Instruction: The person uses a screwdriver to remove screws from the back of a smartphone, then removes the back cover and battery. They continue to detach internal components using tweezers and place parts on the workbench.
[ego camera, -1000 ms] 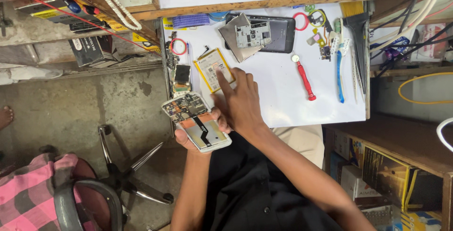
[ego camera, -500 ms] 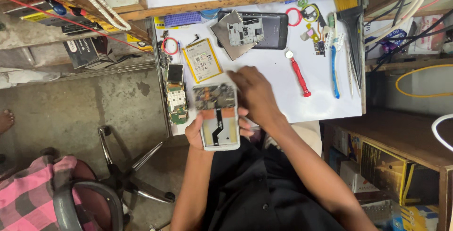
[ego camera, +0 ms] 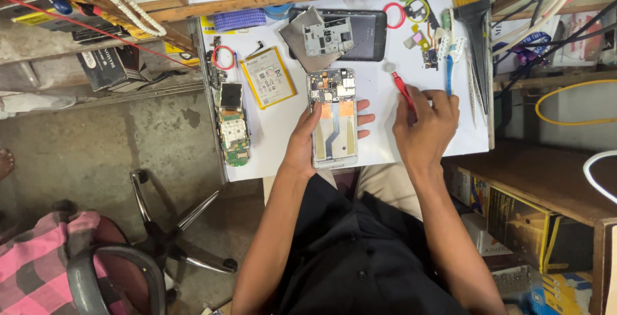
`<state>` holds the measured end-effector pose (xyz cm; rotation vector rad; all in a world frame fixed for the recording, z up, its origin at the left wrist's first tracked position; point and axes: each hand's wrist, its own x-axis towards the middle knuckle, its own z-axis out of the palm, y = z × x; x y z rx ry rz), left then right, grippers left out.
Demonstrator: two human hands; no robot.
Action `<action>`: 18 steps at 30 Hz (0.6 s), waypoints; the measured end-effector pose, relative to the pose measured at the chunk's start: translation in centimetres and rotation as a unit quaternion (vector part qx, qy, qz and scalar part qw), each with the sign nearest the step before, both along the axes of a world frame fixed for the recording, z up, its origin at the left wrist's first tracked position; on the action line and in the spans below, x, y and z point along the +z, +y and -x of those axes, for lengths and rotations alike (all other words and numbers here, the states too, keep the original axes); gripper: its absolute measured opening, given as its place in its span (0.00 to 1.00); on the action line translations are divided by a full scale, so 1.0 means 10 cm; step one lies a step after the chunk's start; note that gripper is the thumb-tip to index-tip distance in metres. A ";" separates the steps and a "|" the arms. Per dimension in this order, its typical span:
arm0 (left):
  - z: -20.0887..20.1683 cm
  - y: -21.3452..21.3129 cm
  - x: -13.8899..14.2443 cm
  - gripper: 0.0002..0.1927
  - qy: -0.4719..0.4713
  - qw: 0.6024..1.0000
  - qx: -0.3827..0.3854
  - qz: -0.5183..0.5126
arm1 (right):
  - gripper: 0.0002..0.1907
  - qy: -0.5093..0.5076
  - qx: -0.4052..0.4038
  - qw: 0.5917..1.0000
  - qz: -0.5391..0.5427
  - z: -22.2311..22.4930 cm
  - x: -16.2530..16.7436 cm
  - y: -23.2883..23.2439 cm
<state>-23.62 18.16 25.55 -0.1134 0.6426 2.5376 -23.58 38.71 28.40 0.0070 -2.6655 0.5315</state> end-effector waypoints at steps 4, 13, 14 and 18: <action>-0.01 0.00 -0.05 0.40 -0.014 0.999 -0.006 -0.030 | 0.10 0.002 -0.032 0.999 0.017 -0.06 -0.11 0.13; -0.01 0.05 -0.07 0.44 -0.020 0.998 -0.015 -0.056 | 0.09 0.026 -0.080 0.996 0.000 -0.06 -0.14 0.37; -0.02 0.05 -0.07 0.44 -0.019 0.998 -0.014 -0.049 | 0.10 0.036 -0.074 0.997 0.008 -0.07 -0.11 0.37; 0.00 0.05 -0.09 0.44 -0.018 0.999 -0.007 -0.047 | 0.11 0.050 -0.041 0.996 0.062 -0.11 0.02 0.25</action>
